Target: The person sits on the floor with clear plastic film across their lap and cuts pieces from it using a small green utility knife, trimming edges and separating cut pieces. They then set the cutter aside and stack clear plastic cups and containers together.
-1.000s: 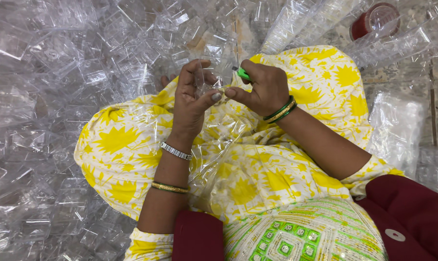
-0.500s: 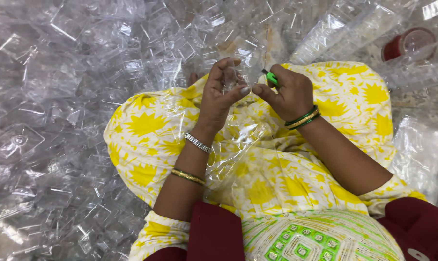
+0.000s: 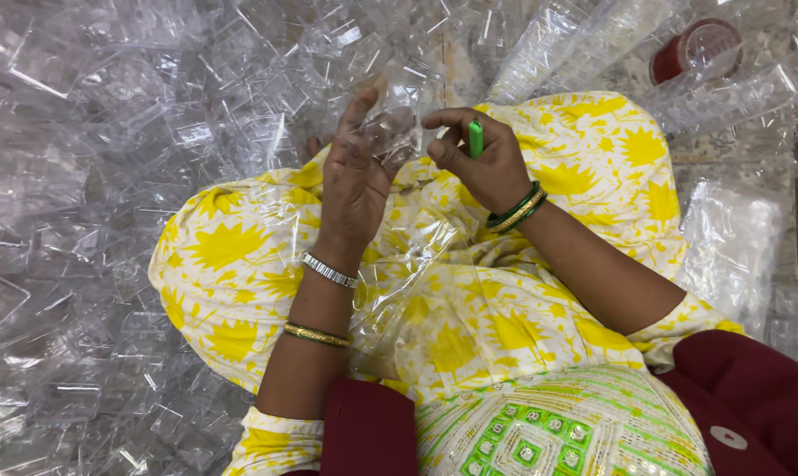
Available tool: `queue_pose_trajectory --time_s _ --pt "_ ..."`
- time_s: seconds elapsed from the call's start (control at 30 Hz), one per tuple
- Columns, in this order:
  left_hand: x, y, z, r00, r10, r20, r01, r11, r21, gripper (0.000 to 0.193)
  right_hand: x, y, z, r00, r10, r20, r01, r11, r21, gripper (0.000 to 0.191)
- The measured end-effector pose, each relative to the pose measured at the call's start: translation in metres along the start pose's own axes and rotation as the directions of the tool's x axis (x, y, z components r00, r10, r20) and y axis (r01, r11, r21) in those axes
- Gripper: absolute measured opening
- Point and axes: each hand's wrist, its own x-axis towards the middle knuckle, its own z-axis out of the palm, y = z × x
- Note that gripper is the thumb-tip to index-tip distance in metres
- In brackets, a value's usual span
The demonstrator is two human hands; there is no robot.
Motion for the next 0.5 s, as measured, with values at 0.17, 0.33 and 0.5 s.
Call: queue_pose_trajectory --time_s 0.17,0.33,0.5 --pt "-0.002 0.004 0.002 0.999 -0.031 0.020 0.031 0.999 0.029 0.078 -0.007 -0.013 -0.001 0.994 -0.106 0.034 0.109 0.869 -0.482 0.054" --pt "-0.001 0.004 0.002 0.999 -0.045 0.022 0.044 0.999 0.005 0.079 -0.006 -0.018 0.004 0.990 -0.137 0.038 0.123 0.692 -0.711 0.072" --pt "-0.001 0.000 0.004 0.999 -0.042 0.024 0.042 0.999 -0.010 0.075 -0.003 -0.008 0.014 0.974 -0.222 0.033 0.156 0.564 -0.811 0.059"
